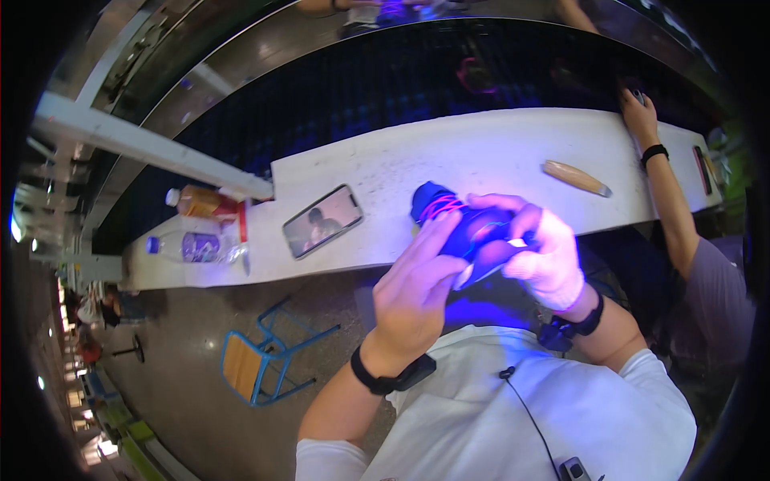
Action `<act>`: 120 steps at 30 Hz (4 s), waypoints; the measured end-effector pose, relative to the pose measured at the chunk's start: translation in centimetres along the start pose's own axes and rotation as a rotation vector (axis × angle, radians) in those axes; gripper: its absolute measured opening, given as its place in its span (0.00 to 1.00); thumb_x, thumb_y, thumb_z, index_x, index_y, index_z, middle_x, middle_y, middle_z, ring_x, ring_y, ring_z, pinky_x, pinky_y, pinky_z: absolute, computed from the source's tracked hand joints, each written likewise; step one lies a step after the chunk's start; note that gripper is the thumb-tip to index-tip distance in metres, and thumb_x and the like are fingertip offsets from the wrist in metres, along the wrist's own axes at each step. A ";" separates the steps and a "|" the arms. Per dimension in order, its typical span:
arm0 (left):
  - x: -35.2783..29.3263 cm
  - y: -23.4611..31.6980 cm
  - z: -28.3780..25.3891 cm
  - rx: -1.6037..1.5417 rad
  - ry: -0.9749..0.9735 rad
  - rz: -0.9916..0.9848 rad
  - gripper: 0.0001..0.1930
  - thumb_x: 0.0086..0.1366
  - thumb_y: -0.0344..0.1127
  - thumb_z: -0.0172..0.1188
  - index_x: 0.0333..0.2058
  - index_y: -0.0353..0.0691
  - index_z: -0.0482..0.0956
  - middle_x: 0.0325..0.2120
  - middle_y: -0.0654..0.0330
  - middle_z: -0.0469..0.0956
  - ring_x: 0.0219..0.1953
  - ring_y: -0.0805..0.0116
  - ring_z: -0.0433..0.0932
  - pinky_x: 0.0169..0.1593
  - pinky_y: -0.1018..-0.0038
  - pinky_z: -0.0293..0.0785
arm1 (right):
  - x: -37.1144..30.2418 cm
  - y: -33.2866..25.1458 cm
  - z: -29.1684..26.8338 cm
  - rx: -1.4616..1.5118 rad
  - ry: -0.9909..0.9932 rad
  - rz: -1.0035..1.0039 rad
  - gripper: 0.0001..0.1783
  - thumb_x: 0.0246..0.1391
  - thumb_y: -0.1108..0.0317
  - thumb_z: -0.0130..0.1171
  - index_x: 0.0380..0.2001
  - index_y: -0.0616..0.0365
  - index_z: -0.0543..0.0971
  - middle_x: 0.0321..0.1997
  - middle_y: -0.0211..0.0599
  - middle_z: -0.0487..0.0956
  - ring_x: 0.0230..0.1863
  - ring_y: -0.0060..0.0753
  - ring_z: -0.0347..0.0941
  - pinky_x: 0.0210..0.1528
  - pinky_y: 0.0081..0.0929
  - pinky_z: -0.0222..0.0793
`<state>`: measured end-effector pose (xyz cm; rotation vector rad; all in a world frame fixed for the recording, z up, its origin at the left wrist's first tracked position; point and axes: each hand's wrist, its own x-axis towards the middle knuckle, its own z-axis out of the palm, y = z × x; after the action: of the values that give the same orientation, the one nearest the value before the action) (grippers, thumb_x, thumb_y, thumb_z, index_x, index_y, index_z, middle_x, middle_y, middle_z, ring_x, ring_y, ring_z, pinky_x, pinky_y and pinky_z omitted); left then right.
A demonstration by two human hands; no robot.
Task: Assembling and inspecting shoe components on a factory production line.
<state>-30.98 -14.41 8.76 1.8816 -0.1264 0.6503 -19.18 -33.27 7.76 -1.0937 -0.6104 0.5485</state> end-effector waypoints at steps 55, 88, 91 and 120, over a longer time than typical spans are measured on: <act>-2.7 1.2 -6.0 0.175 -0.128 -0.235 0.23 0.47 0.29 0.85 0.39 0.33 0.81 0.40 0.43 0.89 0.55 0.37 0.85 0.68 0.38 0.70 | 2.3 7.9 0.5 -0.903 -0.231 -0.554 0.28 0.34 0.48 0.79 0.23 0.55 0.73 0.44 0.44 0.78 0.41 0.53 0.77 0.40 0.49 0.75; 1.1 1.4 -7.6 0.669 -0.581 -0.928 0.53 0.45 0.53 0.83 0.67 0.36 0.69 0.46 0.43 0.85 0.45 0.44 0.87 0.46 0.58 0.83 | 1.1 14.2 3.0 -1.011 -0.085 -0.817 0.19 0.44 0.69 0.71 0.36 0.49 0.71 0.56 0.39 0.78 0.58 0.50 0.76 0.61 0.50 0.78; 1.0 3.7 -9.9 0.363 -0.503 -0.627 0.44 0.50 0.33 0.82 0.66 0.36 0.74 0.58 0.40 0.82 0.58 0.50 0.84 0.60 0.61 0.81 | -0.1 12.1 1.4 -0.706 -0.077 -0.443 0.25 0.41 0.66 0.79 0.36 0.52 0.71 0.63 0.48 0.75 0.64 0.58 0.74 0.63 0.53 0.74; -3.0 -4.5 5.1 -0.164 0.146 0.090 0.23 0.45 0.22 0.77 0.38 0.40 0.75 0.33 0.56 0.76 0.34 0.56 0.76 0.37 0.65 0.70 | 0.5 -3.1 -0.6 -0.657 -0.298 -0.288 0.39 0.29 0.57 0.90 0.47 0.58 0.82 0.51 0.47 0.85 0.57 0.56 0.84 0.64 0.56 0.77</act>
<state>-29.90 -17.72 2.25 1.6722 -0.1661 0.8128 -18.10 -34.47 10.49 -1.5134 -1.2449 0.2572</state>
